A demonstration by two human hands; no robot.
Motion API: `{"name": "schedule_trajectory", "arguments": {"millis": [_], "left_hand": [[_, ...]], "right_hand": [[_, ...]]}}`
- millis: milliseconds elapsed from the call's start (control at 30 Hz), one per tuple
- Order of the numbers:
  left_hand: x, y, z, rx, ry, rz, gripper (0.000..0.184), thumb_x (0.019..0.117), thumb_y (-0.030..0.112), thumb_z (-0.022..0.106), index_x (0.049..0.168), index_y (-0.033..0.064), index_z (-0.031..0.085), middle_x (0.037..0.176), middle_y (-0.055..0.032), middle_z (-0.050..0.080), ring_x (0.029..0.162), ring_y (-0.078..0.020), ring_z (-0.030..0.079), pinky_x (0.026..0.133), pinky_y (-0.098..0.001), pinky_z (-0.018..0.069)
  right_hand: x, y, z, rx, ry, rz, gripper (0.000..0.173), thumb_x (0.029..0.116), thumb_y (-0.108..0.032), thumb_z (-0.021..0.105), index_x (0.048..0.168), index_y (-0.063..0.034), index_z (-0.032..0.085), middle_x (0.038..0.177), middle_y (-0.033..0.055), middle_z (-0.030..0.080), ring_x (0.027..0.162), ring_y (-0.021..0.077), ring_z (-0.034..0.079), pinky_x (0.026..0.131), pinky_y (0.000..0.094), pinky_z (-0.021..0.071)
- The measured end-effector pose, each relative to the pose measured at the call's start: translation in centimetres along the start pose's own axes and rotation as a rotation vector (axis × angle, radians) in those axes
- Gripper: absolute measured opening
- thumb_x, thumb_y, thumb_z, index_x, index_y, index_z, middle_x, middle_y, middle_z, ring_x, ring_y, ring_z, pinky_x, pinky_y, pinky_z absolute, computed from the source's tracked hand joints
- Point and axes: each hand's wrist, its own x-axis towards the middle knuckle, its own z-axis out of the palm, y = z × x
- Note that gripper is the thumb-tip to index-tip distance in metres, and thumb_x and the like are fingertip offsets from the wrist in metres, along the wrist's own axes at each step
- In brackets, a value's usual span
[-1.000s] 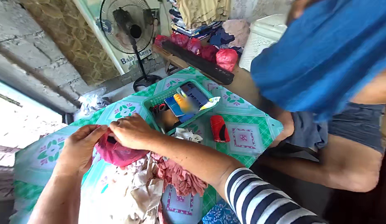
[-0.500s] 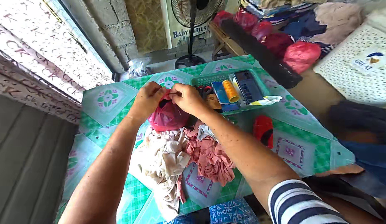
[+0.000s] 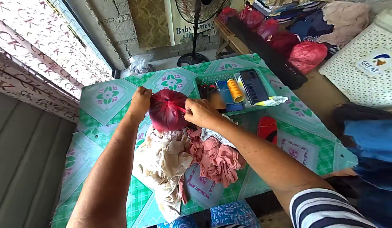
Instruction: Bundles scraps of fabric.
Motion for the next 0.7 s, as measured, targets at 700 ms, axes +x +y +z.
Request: {"name": "schedule_trajectory", "arguments": {"millis": [700], "left_hand": [[-3.0,-0.1,-1.0,0.649,-0.079,0.578,0.028,0.105,0.011,0.056,0.129,0.0005,0.066,0.123,-0.0301,0.062,0.112,-0.0502,0.062,0.091,-0.0697,0.0482]], "right_hand": [[-1.9,0.9,1.4,0.454,0.186,0.034,0.013,0.0922,-0.004,0.064,0.104,0.0023,0.066,0.092,0.0166,0.069,0.083,0.0289,0.069,0.074,0.05,0.0574]]}}
